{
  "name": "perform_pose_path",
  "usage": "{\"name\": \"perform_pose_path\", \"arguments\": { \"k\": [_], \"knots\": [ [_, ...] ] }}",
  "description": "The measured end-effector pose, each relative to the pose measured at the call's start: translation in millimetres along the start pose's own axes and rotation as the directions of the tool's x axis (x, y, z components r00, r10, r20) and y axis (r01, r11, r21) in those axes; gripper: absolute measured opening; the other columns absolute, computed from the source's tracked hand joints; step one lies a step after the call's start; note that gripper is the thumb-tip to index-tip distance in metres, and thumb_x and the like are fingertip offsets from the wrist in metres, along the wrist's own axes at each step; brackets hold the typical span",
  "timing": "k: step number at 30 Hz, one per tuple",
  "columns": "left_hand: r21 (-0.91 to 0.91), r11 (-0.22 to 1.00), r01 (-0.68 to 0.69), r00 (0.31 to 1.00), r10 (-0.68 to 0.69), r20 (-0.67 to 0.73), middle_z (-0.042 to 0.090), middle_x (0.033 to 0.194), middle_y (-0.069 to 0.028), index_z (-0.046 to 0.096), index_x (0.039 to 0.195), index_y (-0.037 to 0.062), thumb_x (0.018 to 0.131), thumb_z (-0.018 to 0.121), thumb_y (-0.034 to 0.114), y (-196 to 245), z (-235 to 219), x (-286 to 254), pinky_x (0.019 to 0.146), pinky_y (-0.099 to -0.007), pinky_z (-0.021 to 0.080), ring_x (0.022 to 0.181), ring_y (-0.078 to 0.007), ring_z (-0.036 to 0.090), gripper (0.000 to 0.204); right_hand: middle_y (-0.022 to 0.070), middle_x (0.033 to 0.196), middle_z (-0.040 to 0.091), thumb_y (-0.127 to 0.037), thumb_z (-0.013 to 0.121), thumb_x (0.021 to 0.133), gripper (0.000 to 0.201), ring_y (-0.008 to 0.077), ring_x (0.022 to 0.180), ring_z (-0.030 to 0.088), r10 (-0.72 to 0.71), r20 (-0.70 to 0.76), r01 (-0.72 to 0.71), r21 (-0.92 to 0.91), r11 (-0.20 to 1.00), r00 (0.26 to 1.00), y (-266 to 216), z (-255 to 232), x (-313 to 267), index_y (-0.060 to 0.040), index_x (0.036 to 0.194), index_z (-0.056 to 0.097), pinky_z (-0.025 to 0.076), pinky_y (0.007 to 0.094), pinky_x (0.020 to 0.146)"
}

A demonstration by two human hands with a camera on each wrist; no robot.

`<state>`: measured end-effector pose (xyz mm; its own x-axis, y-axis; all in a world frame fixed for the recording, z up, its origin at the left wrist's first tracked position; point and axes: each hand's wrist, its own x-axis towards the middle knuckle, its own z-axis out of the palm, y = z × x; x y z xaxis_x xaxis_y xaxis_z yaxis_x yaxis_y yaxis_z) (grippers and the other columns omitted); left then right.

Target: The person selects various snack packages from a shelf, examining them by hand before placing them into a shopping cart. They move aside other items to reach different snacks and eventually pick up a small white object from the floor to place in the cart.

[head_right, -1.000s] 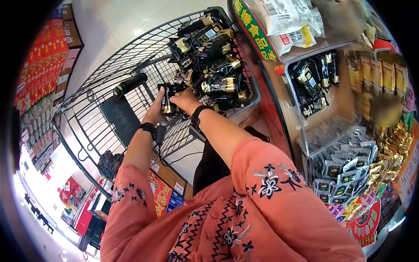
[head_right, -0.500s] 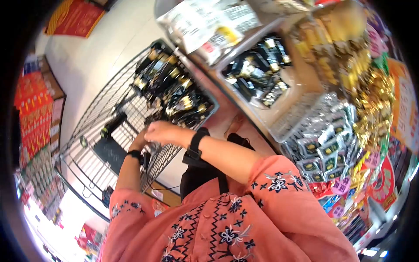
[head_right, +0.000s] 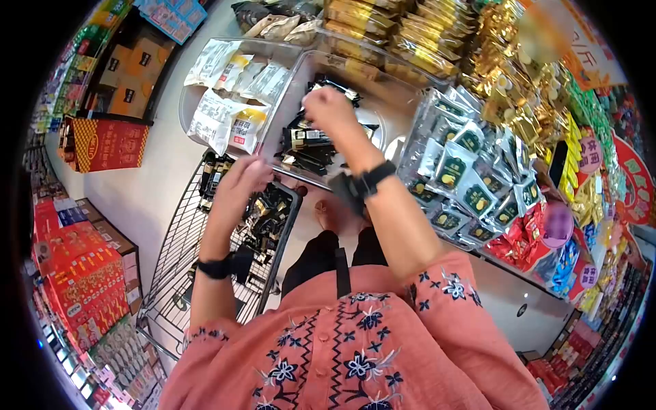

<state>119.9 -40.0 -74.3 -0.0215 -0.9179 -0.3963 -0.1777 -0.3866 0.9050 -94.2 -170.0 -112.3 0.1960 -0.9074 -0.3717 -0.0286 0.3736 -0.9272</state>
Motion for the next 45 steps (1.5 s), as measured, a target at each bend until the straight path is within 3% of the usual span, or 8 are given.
{"name": "perform_pose_path", "arguments": {
  "k": [5, 9, 16, 19, 22, 25, 33, 45],
  "knots": [
    [0.611, 0.685, -0.396, 0.914, 0.230, 0.334, 0.071, 0.099, -0.0180, 0.068, 0.113, 0.0008, 0.104, 0.052, 0.039, 12, 54, 67, 0.078, -0.0357, 0.054, 0.092, -0.0271, 0.070, 0.043, 0.0016, 0.091, 0.065, -0.032, 0.068, 0.090, 0.031, 0.0126, 0.080, 0.059, 0.015, -0.176, -0.041, -0.142, 0.989, 0.984, 38, -49, 52, -0.0057, 0.106, 0.065, 0.049, 0.0287, 0.069],
    [0.789, 0.606, -0.100, 0.836, -0.379, 0.398, 0.072, 0.092, -0.0209, 0.068, 0.115, 0.0008, 0.103, 0.044, 0.053, 24, 78, 97, 0.078, -0.0439, 0.053, 0.090, -0.0369, 0.070, 0.059, 0.0121, 0.089, 0.069, -0.029, 0.068, 0.084, 0.030, 0.0230, 0.083, 0.064, 0.004, -0.270, -0.071, -0.238, 0.969, 0.963, 71, -52, 68, -0.0017, 0.097, 0.068, 0.051, 0.0359, 0.074],
    [0.844, 0.367, -0.392, 0.707, -0.466, 0.532, 0.070, 0.113, -0.0245, 0.073, 0.110, 0.0014, 0.099, 0.041, 0.059, -30, 84, 144, 0.095, -0.0470, 0.050, 0.107, -0.0422, 0.066, 0.067, 0.0308, 0.115, 0.066, -0.031, 0.062, 0.083, 0.042, 0.0470, 0.109, 0.063, -0.172, -0.437, -0.081, -0.501, 0.861, 0.883, 65, -49, 75, 0.0040, 0.107, 0.068, 0.051, 0.0477, 0.096],
    [0.738, 0.375, -0.562, 0.675, -0.308, 0.670, 0.070, 0.110, -0.0257, 0.073, 0.106, -0.0012, 0.100, 0.044, 0.056, -70, 80, 155, 0.094, -0.0474, 0.050, 0.106, -0.0430, 0.066, 0.064, 0.0343, 0.123, 0.061, -0.028, 0.060, 0.083, 0.047, 0.0488, 0.114, 0.060, -0.099, -0.308, -0.111, -0.596, 0.795, 0.946, 63, -54, 99, 0.0071, 0.115, 0.065, 0.048, 0.0489, 0.102],
    [0.770, 0.372, -0.517, 0.848, 0.099, 0.521, 0.071, 0.105, -0.0271, 0.070, 0.109, 0.0018, 0.101, 0.049, 0.051, -40, 73, 129, 0.092, -0.0507, 0.049, 0.100, -0.0455, 0.066, 0.054, 0.0288, 0.131, 0.059, -0.026, 0.060, 0.083, 0.051, 0.0453, 0.122, 0.056, -0.097, -0.304, -0.134, -0.654, 0.745, 0.948, 64, -47, 107, 0.0046, 0.124, 0.062, 0.044, 0.0485, 0.108],
    [0.842, 0.488, -0.229, 0.912, -0.195, 0.360, 0.071, 0.104, -0.0267, 0.068, 0.112, -0.0014, 0.101, 0.051, 0.048, -7, 71, 125, 0.092, -0.0506, 0.049, 0.100, -0.0461, 0.066, 0.053, 0.0226, 0.135, 0.057, -0.031, 0.063, 0.084, 0.054, 0.0422, 0.127, 0.052, -0.082, -0.265, -0.148, -0.741, 0.655, 0.961, 65, -43, 113, 0.0009, 0.127, 0.061, 0.042, 0.0472, 0.109],
    [0.706, 0.673, 0.219, 0.973, -0.209, -0.103, 0.061, 0.123, -0.0379, 0.053, 0.124, -0.0152, 0.090, 0.066, 0.053, -39, 70, 140, 0.102, -0.0481, 0.049, 0.119, -0.0487, 0.060, 0.077, 0.0190, 0.140, 0.053, -0.045, 0.068, 0.085, 0.061, 0.0400, 0.132, 0.046, -0.046, -0.227, -0.174, -0.846, 0.503, 0.973, 46, -32, 103, -0.0031, 0.130, 0.062, 0.036, 0.0534, 0.110],
    [0.465, 0.862, 0.203, 0.972, -0.233, 0.008, 0.048, 0.142, -0.0373, 0.041, 0.142, -0.0105, 0.081, 0.073, 0.055, -72, 79, 192, 0.111, -0.0457, 0.041, 0.135, -0.0472, 0.047, 0.095, 0.0192, 0.140, 0.056, -0.036, 0.064, 0.088, 0.056, 0.0374, 0.134, 0.048, 0.027, -0.382, -0.333, -0.765, 0.552, 0.924, 81, -46, 100, -0.0046, 0.133, 0.056, 0.036, 0.0511, 0.112]
  ]
}}
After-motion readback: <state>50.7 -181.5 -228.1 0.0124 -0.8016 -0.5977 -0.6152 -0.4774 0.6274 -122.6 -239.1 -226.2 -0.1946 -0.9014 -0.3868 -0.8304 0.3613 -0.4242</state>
